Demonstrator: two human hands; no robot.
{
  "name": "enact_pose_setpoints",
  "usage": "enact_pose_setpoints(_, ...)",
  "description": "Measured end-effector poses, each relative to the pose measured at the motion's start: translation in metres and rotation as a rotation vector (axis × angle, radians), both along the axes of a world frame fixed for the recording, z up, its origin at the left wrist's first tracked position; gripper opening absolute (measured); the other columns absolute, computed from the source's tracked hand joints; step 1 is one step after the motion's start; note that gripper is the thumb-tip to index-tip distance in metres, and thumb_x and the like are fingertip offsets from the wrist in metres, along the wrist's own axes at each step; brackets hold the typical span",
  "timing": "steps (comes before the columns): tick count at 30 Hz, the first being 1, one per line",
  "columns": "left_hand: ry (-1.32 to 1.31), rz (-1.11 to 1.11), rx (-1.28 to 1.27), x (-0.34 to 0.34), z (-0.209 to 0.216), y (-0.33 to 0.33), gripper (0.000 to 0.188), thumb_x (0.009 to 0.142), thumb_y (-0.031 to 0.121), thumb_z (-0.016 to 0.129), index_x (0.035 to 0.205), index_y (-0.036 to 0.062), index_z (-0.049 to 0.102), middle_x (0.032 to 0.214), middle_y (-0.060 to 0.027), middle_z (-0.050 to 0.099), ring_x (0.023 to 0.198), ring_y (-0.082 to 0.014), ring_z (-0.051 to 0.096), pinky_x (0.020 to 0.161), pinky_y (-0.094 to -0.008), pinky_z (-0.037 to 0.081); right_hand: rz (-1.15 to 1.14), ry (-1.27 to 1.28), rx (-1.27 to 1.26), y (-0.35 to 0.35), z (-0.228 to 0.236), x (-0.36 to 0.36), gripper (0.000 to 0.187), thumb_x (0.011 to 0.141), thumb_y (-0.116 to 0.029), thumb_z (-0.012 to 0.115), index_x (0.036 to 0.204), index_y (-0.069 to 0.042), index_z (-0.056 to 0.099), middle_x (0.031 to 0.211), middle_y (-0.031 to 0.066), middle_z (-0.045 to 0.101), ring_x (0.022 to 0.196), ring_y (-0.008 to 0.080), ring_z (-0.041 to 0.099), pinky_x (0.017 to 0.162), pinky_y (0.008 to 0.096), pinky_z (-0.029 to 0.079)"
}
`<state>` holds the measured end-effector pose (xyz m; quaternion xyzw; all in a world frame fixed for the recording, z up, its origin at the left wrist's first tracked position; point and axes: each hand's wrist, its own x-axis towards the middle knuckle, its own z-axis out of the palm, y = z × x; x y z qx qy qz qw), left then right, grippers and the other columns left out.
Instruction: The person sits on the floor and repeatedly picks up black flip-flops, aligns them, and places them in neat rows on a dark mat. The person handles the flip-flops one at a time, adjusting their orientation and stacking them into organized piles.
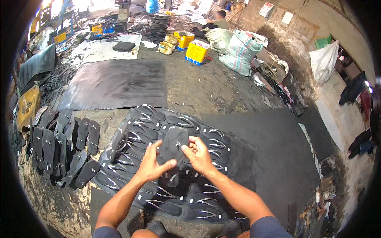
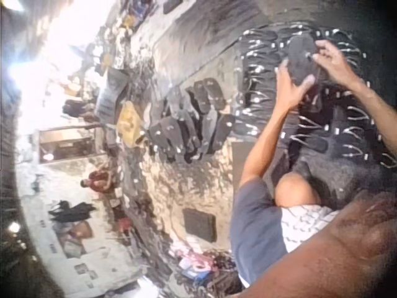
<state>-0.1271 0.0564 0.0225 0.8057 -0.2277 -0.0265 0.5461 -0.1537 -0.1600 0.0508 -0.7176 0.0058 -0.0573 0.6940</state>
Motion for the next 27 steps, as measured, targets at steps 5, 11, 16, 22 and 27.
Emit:
enact_pose_setpoints(5,0.171,-0.239,-0.351,0.005,0.068,-0.075,0.055,0.096,0.037,0.071,0.132,-0.0014,0.057,0.113,-0.0088,0.066,0.102,-0.0161,0.061,0.092,-0.0336,0.05,-0.115,-0.2,-0.253,-0.049,0.04,-0.032,0.045,0.088,-0.016,0.073,0.125,0.0,0.052,0.101,0.0056,0.056,0.091,0.0128,0.054,0.078,0.0311,0.051)
enact_pose_setpoints(11,0.327,-0.458,-0.375,-0.019,0.115,-0.122,0.042,0.106,0.031,0.058,0.133,-0.0005,0.059,0.115,-0.0022,0.067,0.107,-0.0094,0.056,0.097,-0.0285,0.045,-0.078,-0.134,-0.11,-0.112,0.09,-0.073,0.038,0.097,-0.008,0.064,0.13,0.003,0.048,0.11,0.01,0.065,0.093,0.0107,0.062,0.078,0.0279,0.054)
enact_pose_setpoints(16,0.726,-0.577,-0.13,-0.048,0.101,-0.164,0.065,0.101,0.057,0.054,0.13,-0.0002,0.06,0.11,-0.0094,0.068,0.104,-0.0217,0.065,0.098,-0.042,0.049,-0.254,-0.277,0.185,-0.193,0.103,-0.095,0.039,0.1,-0.011,0.063,0.13,0.006,0.045,0.107,0.0117,0.068,0.092,0.0123,0.066,0.079,0.0266,0.056)
enact_pose_setpoints(22,0.557,-0.56,-0.107,-0.08,0.094,-0.23,0.043,0.105,0.041,0.056,0.114,0.0005,0.067,0.095,-0.0055,0.069,0.082,-0.0123,0.065,0.071,-0.0342,0.059,-0.413,-0.28,0.499,-0.229,0.076,-0.128,0.034,0.102,-0.024,0.063,0.127,-0.001,0.055,0.11,0.0035,0.064,0.103,0.0084,0.061,0.081,0.0264,0.056)
enact_pose_setpoints(27,0.587,-0.581,-0.222,-0.103,0.087,-0.293,0.04,0.107,0.035,0.053,0.117,-0.0019,0.065,0.103,-0.0042,0.068,0.088,-0.0115,0.065,0.073,-0.0356,0.063,-0.202,-0.197,0.367,-0.222,0.042,-0.176,0.04,0.103,-0.025,0.061,0.133,0.0,0.05,0.115,0.0053,0.061,0.108,0.0112,0.058,0.074,0.03,0.06)
